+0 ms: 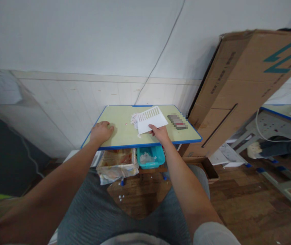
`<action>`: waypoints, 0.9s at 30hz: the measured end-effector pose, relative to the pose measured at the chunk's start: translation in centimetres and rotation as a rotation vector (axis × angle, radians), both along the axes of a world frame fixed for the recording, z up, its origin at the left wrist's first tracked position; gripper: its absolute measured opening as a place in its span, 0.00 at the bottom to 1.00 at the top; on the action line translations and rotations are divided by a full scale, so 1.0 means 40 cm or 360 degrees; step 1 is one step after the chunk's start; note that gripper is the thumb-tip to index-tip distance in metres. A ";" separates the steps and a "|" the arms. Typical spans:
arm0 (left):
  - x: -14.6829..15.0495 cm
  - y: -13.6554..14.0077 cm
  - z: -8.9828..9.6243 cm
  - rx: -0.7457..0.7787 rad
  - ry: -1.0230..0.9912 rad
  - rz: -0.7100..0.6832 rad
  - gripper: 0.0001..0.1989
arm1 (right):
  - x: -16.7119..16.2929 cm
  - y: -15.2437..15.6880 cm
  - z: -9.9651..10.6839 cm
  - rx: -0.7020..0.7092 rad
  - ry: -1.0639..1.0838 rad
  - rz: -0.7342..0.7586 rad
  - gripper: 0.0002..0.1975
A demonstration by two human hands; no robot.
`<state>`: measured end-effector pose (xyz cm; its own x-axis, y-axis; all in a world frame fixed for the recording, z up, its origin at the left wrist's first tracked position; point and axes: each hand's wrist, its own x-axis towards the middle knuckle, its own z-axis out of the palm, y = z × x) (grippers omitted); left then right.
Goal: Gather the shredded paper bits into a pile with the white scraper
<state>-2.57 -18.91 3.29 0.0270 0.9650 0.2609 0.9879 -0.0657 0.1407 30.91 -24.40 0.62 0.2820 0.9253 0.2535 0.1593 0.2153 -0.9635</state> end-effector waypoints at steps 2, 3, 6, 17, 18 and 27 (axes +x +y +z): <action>-0.001 0.001 0.000 -0.0003 0.0003 -0.0007 0.29 | -0.001 0.000 0.000 0.0001 -0.0007 0.0005 0.23; -0.001 0.001 -0.001 -0.0001 0.0000 -0.0018 0.29 | -0.002 0.000 0.000 0.0003 -0.0009 0.0004 0.23; -0.002 0.003 -0.004 0.0013 -0.0015 -0.0026 0.29 | -0.005 0.004 -0.001 0.0015 0.0000 -0.0026 0.23; -0.006 0.012 -0.011 0.0003 -0.0015 -0.0028 0.29 | -0.001 0.006 0.004 -0.0037 0.0053 -0.0040 0.20; -0.006 0.013 -0.011 0.0004 -0.0010 -0.0024 0.29 | -0.001 0.004 0.004 -0.0046 0.0052 -0.0022 0.20; -0.002 0.004 -0.008 0.0028 0.0023 -0.0005 0.28 | 0.005 -0.003 0.008 -0.0108 0.0119 0.0029 0.12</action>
<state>-2.65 -18.74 2.99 0.0341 0.9601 0.2774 0.9895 -0.0714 0.1254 31.09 -24.54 0.95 0.2806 0.9449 0.1688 0.0833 0.1512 -0.9850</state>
